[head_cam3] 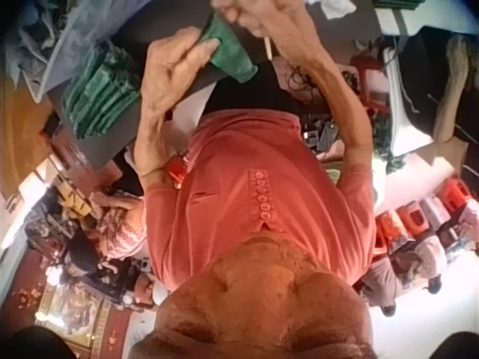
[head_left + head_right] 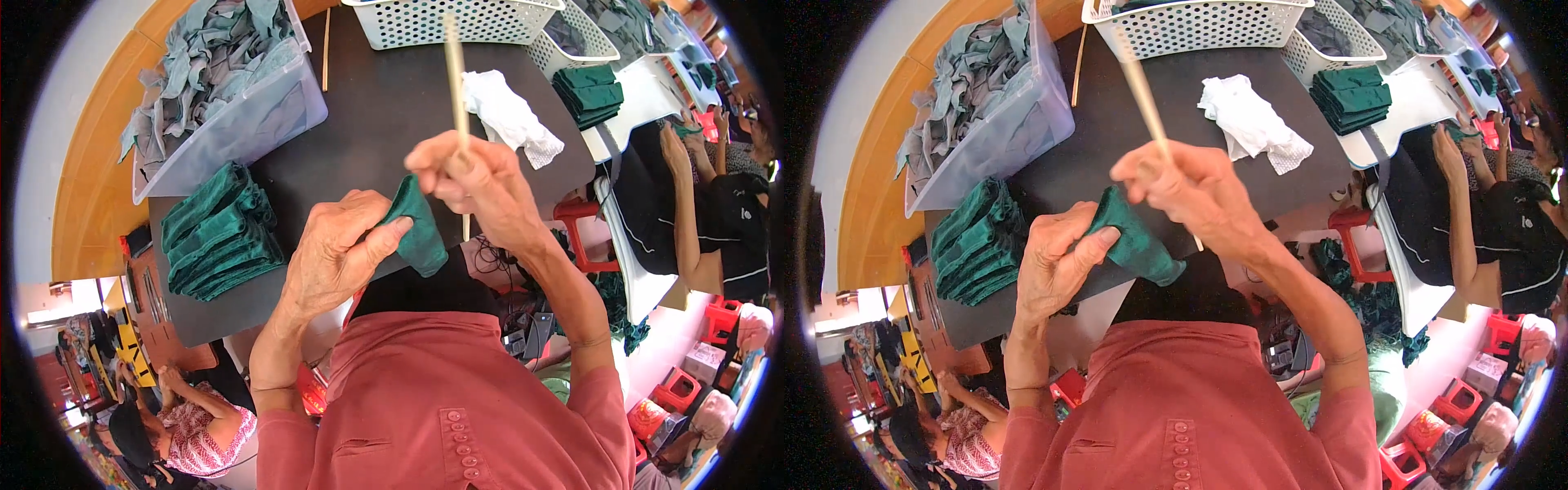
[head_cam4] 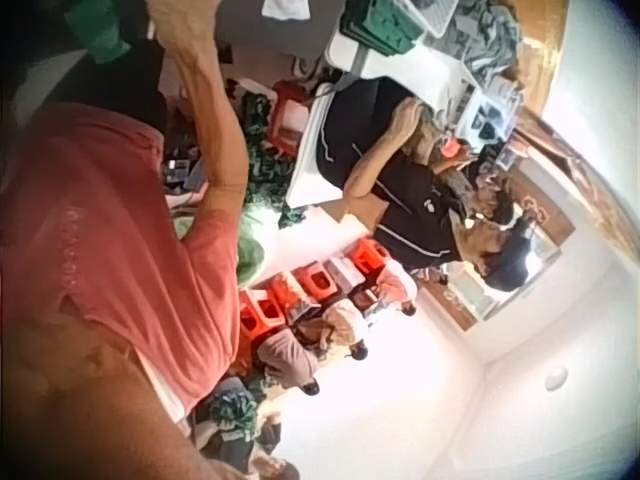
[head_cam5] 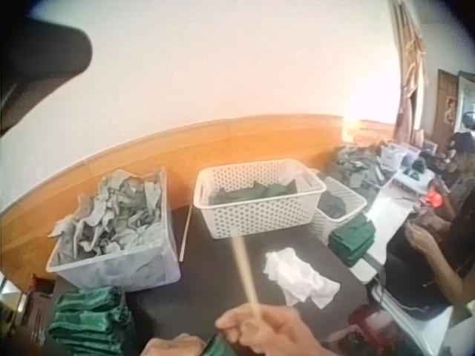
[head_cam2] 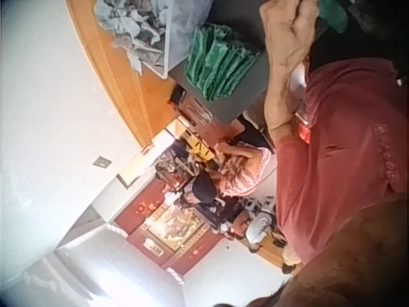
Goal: Turning sewn fabric strips inside out using a wooden stick as a turning tool.
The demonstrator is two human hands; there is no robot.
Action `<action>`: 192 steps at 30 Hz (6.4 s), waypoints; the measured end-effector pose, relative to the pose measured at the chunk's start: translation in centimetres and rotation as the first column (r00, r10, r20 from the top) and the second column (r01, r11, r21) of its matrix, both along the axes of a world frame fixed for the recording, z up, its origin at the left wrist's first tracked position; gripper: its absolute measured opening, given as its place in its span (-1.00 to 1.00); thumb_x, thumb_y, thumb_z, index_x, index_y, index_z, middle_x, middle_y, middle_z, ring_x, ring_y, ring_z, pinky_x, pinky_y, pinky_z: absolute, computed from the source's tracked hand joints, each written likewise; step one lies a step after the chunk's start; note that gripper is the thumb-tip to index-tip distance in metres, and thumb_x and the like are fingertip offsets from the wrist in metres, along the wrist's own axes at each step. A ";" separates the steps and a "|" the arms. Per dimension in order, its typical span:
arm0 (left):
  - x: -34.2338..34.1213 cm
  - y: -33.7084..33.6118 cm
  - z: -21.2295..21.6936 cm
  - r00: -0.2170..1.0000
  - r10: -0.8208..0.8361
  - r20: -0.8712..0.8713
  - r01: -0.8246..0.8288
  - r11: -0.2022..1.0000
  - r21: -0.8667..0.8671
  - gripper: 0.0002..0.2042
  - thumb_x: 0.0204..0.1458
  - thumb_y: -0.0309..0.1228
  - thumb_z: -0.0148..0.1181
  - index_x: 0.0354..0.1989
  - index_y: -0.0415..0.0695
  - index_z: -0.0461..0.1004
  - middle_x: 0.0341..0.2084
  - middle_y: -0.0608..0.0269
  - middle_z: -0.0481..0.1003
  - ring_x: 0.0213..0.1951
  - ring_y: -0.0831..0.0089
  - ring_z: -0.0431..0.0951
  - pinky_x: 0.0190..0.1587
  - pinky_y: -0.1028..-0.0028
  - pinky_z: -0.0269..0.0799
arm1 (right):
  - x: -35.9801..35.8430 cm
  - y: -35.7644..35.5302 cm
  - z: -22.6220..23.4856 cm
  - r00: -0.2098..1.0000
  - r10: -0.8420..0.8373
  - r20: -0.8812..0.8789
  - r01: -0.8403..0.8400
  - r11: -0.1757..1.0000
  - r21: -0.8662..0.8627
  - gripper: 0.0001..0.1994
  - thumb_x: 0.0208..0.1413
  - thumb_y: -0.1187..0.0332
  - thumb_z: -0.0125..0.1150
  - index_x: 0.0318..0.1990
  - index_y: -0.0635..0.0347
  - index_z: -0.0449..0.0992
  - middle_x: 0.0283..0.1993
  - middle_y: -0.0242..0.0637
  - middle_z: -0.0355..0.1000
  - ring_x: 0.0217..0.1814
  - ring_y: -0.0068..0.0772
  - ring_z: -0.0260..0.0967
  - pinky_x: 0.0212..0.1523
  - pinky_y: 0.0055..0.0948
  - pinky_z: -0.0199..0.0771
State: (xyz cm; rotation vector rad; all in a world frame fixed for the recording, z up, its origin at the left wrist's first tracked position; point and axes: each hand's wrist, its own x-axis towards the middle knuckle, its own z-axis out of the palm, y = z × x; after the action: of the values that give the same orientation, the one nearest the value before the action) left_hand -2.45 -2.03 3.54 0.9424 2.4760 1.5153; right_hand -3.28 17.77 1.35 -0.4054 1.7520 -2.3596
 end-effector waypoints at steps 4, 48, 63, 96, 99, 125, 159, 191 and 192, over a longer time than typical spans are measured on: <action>-0.1 0.4 0.4 0.999 -0.005 0.053 0.005 1.000 -0.009 -0.71 0.02 -0.44 0.14 -0.62 -0.31 0.23 -0.72 0.12 0.24 -0.61 0.22 0.25 -0.47 0.35 0.19 | 0.0 -1.2 0.5 0.988 -0.006 -0.152 0.029 0.988 0.150 -0.82 0.12 0.31 0.17 -0.34 0.26 0.56 -0.56 -0.50 0.38 -0.57 -0.79 0.16 -0.61 -0.73 0.06; 0.0 -3.2 -3.3 0.553 -0.321 0.769 -0.465 0.647 0.604 -0.54 0.22 -0.17 -0.19 -0.55 -0.29 0.40 -0.80 0.10 0.34 -0.39 0.13 0.47 -0.21 0.26 0.35 | 4.5 2.2 -1.5 0.952 -0.130 -0.277 0.278 0.744 0.608 -0.87 0.08 0.52 0.05 -0.22 0.35 0.45 -0.51 -0.20 0.35 -0.57 -0.38 0.31 -0.51 -0.46 0.27; 0.5 -3.0 -2.4 0.542 -0.244 0.804 -0.514 0.661 0.547 -0.54 0.19 -0.10 -0.14 -0.61 -0.23 0.37 -0.88 0.20 0.19 -0.52 0.24 0.33 -0.30 0.28 0.26 | 3.9 0.7 -2.9 0.875 -0.082 -0.477 0.421 0.616 0.666 -0.86 -0.03 0.50 0.18 -0.27 0.27 0.49 -0.46 -0.23 0.32 -0.50 -0.21 0.34 -0.48 -0.33 0.32; 0.3 0.8 -1.3 0.933 0.037 0.359 -0.234 0.819 0.524 -0.72 -0.01 -0.38 0.23 -0.17 -0.28 0.46 -0.32 0.20 0.50 -0.23 0.50 0.47 -0.17 0.51 0.38 | 3.9 0.0 -2.8 0.991 -0.024 -0.132 0.056 0.967 0.250 -0.80 0.16 0.37 0.09 -0.31 0.38 0.52 -0.56 -0.40 0.36 -0.55 -0.70 0.18 -0.54 -0.64 0.20; -1.0 0.3 -1.6 0.972 -0.013 0.234 -0.137 0.780 0.611 -0.74 0.02 -0.37 0.20 -0.18 -0.28 0.47 -0.32 0.16 0.51 -0.22 0.49 0.49 -0.17 0.50 0.42 | 3.9 -0.1 -3.3 0.988 -0.003 -0.152 0.047 0.957 0.288 -0.83 0.13 0.41 0.12 -0.33 0.38 0.52 -0.56 -0.37 0.37 -0.56 -0.70 0.17 -0.56 -0.62 0.18; 1.8 2.1 -2.4 0.916 0.235 0.324 -0.341 0.882 0.326 -0.76 0.04 -0.47 -0.01 -0.12 -0.28 0.40 -0.51 0.33 0.38 -0.48 0.66 0.28 -0.43 0.62 0.23 | 4.6 -0.6 -4.3 0.902 -0.204 -0.380 0.330 0.894 0.304 -0.91 -0.04 0.59 0.19 -0.35 0.43 0.50 -0.61 -0.24 0.35 -0.64 -0.55 0.22 -0.62 -0.54 0.17; 1.3 1.3 -2.1 0.921 0.362 0.147 -0.387 0.895 0.223 -0.68 0.21 -0.26 -0.10 -0.30 -0.30 0.48 -0.41 0.27 0.51 -0.39 0.63 0.41 -0.27 0.62 0.30 | 5.4 -1.0 -4.5 0.943 -0.232 -0.238 0.296 0.912 0.283 -0.89 0.06 0.50 0.15 -0.38 0.42 0.49 -0.62 -0.31 0.34 -0.61 -0.62 0.20 -0.60 -0.58 0.17; 0.8 2.6 -3.3 0.871 0.490 0.041 -0.484 0.838 0.253 -0.96 -0.11 -0.65 -0.12 -0.53 -0.27 0.19 -0.69 0.26 0.11 -0.60 0.55 0.10 -0.58 0.49 0.10 | 5.8 -1.6 -3.7 0.777 -0.350 -0.522 0.602 0.657 0.455 -0.93 -0.01 0.58 0.19 -0.34 0.38 0.48 -0.58 -0.24 0.34 -0.64 -0.47 0.24 -0.61 -0.53 0.24; 0.4 2.5 -3.6 0.869 0.487 -0.089 -0.459 0.860 0.224 -0.95 -0.13 -0.66 -0.11 -0.54 -0.28 0.19 -0.69 0.22 0.11 -0.59 0.50 0.12 -0.56 0.48 0.12 | 5.5 -1.7 -3.4 0.733 -0.336 -0.591 0.656 0.579 0.484 -0.90 -0.06 0.61 0.20 -0.33 0.37 0.48 -0.59 -0.20 0.33 -0.65 -0.43 0.25 -0.61 -0.52 0.25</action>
State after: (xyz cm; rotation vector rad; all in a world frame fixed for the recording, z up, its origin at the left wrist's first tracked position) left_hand -2.08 0.42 -0.01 0.4846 2.8560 1.9241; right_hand 2.24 16.10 -2.09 -0.3490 3.1565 -1.7363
